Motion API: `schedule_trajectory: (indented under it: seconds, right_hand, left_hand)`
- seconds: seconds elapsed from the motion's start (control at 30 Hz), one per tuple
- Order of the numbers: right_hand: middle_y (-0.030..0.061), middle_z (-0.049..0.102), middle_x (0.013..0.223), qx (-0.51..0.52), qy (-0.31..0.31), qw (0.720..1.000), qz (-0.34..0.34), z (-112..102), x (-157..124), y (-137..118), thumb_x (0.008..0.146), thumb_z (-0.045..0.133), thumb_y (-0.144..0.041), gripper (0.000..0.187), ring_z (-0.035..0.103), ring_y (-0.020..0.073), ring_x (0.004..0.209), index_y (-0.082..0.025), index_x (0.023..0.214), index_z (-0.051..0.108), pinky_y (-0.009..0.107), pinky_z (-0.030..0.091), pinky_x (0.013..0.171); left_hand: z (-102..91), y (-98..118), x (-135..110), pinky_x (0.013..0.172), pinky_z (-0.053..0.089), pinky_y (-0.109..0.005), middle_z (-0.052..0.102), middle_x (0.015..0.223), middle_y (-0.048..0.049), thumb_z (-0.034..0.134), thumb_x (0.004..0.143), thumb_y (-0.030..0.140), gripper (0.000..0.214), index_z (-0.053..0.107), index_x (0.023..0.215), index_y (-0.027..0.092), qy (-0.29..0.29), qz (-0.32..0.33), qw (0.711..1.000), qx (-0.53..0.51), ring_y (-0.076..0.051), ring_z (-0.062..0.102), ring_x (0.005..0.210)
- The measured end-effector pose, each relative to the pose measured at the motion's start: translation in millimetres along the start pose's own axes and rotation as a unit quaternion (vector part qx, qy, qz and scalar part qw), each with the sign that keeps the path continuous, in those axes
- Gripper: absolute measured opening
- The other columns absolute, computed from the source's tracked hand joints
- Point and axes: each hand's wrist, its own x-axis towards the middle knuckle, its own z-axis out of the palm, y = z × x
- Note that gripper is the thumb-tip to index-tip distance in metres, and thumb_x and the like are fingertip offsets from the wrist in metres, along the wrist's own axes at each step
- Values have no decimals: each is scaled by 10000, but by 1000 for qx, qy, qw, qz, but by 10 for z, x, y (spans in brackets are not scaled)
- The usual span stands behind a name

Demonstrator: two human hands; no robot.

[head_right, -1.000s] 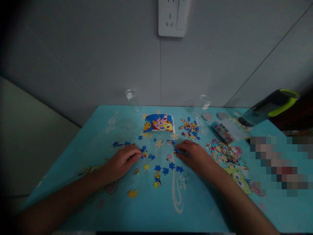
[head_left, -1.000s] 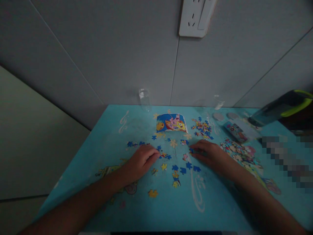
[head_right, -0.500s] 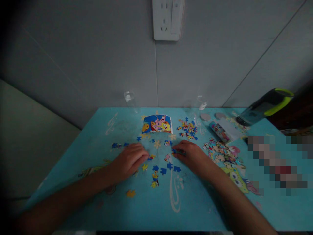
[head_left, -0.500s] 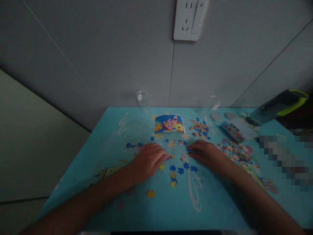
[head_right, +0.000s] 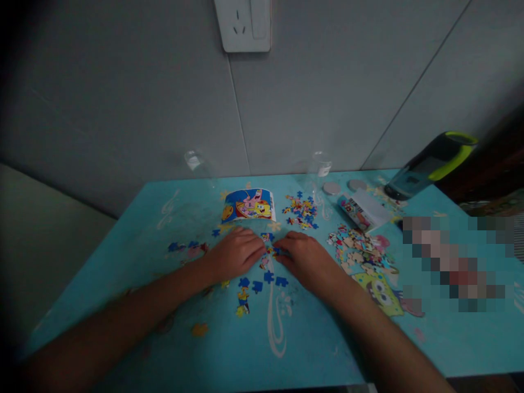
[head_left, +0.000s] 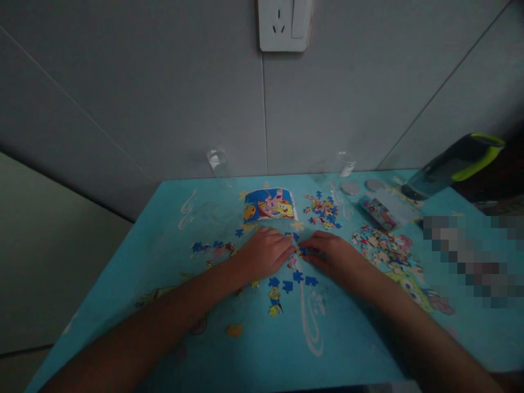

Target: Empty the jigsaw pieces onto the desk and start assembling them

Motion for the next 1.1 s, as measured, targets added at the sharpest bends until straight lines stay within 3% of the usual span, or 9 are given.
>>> schedule_trajectory:
  seconds: [0.27,0.4,0.67,0.83,0.93,1.1]
  right_hand:
    - [57,713,1030,-8,-22,1000,13,-23,1,-38,916,665,-173,248,686,203,956,-261,1137,734,349,551,904]
    - [60,715,1031,-8,-20,1000,13,-25,2,-44,925,663,-197,236,688,208,952,-258,1142,734,357,550,908]
    - [46,719,1045,-10,-21,1000,10,-67,-7,-4,940,635,-206,250,693,199,934,-269,1168,716,330,551,873]
    - [69,731,1055,-52,-15,998,25,-73,-2,99,955,572,-213,258,711,209,892,-235,1173,708,332,563,827]
    - [68,738,1034,-64,-18,998,13,-74,0,141,973,532,-242,276,716,206,847,-237,1192,700,324,569,779]
    - [75,750,1099,-81,-8,997,-6,-111,-16,126,973,502,-236,300,729,230,920,-233,1187,713,362,566,851]
  left_hand:
    - [10,9,-22,793,458,-373,680,892,-53,494,1020,288,194,635,1046,157,8,-38,999,-25,-214,637,858]
    - [18,-4,-48,807,456,-372,701,960,-66,493,1025,280,230,636,1164,166,17,-21,999,-33,-218,650,919]
    - [6,-36,-49,751,413,-338,657,792,-24,536,1011,279,198,720,1021,205,11,7,1000,-19,-194,617,821]
    - [-33,-40,-53,736,423,-344,657,792,-30,500,1032,281,247,729,1052,189,33,39,999,-13,-192,622,805]
    - [-62,-25,-59,749,452,-341,668,787,-33,446,1055,292,296,709,1115,169,56,12,997,-56,-177,641,787]
    - [-190,-65,-48,822,500,-362,715,870,-59,415,1059,260,310,699,1105,146,75,-16,992,-101,-186,678,870]
